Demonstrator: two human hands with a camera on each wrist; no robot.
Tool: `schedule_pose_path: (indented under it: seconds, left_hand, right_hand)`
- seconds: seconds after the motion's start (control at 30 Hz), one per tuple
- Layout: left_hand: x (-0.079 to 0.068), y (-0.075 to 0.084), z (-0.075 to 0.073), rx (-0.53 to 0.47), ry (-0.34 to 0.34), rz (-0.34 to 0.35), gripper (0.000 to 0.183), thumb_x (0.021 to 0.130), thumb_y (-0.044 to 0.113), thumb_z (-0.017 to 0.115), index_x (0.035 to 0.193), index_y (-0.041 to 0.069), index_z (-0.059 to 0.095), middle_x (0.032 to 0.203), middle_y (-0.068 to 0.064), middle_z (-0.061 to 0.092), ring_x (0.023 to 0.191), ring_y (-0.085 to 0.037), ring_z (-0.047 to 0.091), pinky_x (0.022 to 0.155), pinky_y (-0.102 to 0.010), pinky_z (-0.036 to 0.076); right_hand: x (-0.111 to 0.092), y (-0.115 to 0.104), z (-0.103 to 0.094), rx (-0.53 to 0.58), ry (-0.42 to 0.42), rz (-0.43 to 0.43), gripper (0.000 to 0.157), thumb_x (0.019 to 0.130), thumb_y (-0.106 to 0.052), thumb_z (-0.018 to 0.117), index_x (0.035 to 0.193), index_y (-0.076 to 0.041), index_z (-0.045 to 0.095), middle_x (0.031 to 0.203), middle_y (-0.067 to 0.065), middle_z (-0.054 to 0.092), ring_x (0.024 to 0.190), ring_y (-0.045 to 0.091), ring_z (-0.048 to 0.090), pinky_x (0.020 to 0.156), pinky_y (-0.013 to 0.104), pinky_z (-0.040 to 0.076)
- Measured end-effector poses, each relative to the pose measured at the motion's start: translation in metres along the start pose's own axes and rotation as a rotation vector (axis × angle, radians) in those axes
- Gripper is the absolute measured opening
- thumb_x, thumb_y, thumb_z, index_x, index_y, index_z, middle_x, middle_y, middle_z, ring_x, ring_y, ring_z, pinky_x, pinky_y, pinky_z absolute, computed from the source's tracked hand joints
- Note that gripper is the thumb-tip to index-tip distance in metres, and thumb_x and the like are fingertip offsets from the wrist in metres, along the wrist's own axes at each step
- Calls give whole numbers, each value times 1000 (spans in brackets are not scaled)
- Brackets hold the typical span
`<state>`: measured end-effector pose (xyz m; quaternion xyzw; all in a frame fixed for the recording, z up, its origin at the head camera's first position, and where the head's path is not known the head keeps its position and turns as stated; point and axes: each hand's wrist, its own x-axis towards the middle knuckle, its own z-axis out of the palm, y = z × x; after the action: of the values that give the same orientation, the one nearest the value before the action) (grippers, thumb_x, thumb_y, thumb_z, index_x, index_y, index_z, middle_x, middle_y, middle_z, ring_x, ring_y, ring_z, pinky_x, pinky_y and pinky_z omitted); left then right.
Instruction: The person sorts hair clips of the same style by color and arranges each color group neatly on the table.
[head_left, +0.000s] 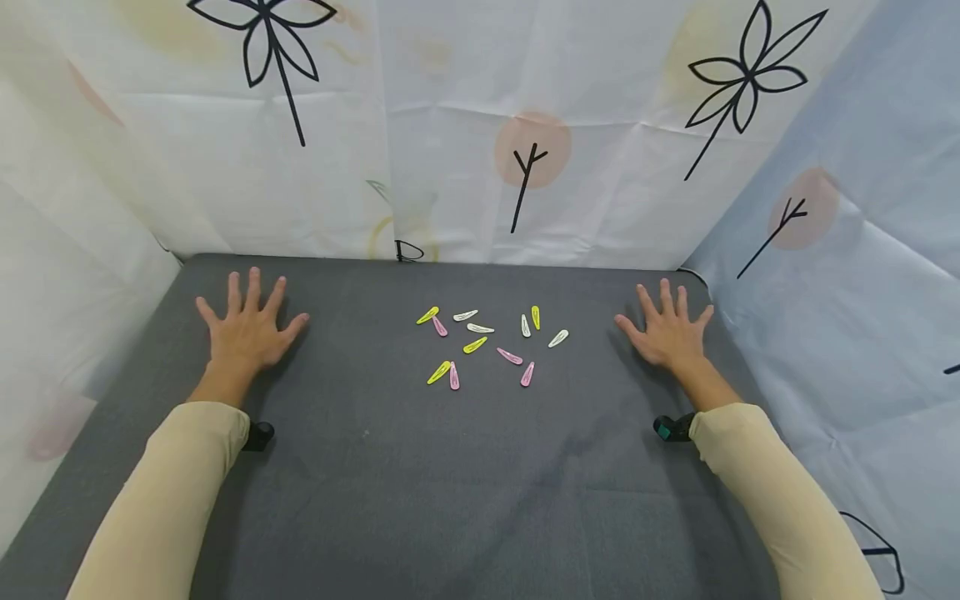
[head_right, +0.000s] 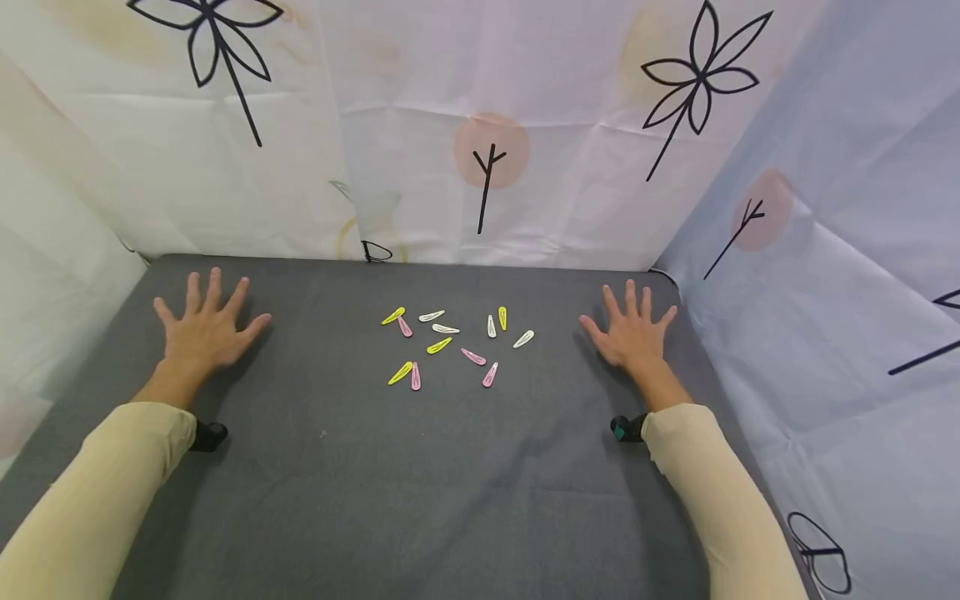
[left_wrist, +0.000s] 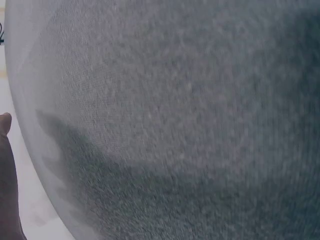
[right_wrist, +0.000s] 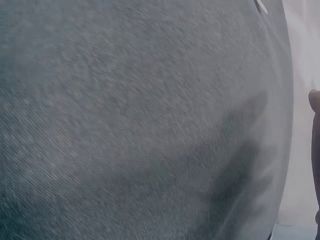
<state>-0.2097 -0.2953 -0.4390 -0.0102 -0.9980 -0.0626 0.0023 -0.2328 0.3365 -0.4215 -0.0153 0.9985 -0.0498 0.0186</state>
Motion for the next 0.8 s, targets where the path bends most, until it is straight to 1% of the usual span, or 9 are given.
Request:
schedule_pose_path:
  seconds: [0.1, 0.27, 0.47, 0.63, 0.8]
  left_hand:
    - [1, 6, 0, -4, -7, 14, 80, 101, 63, 32, 160, 12, 12, 163, -22, -12, 147, -46, -16, 101, -77, -15]
    - [2, 17, -1, -9, -3, 44, 79, 102, 61, 35, 161, 13, 13, 164, -20, -12, 148, -42, -18, 103, -76, -14]
    - [6, 34, 0, -22, 17, 87, 79, 101, 63, 34, 161, 16, 13, 165, -17, -10, 148, -37, -22, 105, -76, -10]
    - [11, 48, 3, -54, 10, 114, 78, 101, 62, 35, 161, 18, 12, 166, -14, -11, 148, -36, -22, 105, -76, -9]
    - [14, 63, 4, -75, -7, 135, 79, 101, 63, 34, 162, 19, 10, 166, -15, -10, 149, -36, -20, 106, -77, -6]
  right_hand:
    - [-1, -6, 4, -13, 3, -25, 86, 97, -71, 30, 161, -15, 16, 164, 25, -2, 148, 49, -4, 102, 78, -13]
    - [-3, -19, 9, -40, 3, -76, 84, 98, -69, 34, 159, -13, 23, 163, 25, 7, 148, 49, 4, 105, 77, -8]
    - [-5, -37, 10, -56, -5, -118, 84, 98, -68, 37, 158, -10, 26, 163, 24, 13, 148, 47, 9, 108, 76, -1]
    - [-7, -52, 11, -36, -20, -148, 80, 101, -59, 43, 157, -5, 27, 162, 25, 16, 148, 45, 13, 109, 73, 7]
    - [-12, -67, 15, 42, -12, -189, 74, 102, -48, 52, 153, 2, 32, 158, 28, 25, 146, 45, 20, 110, 70, 18]
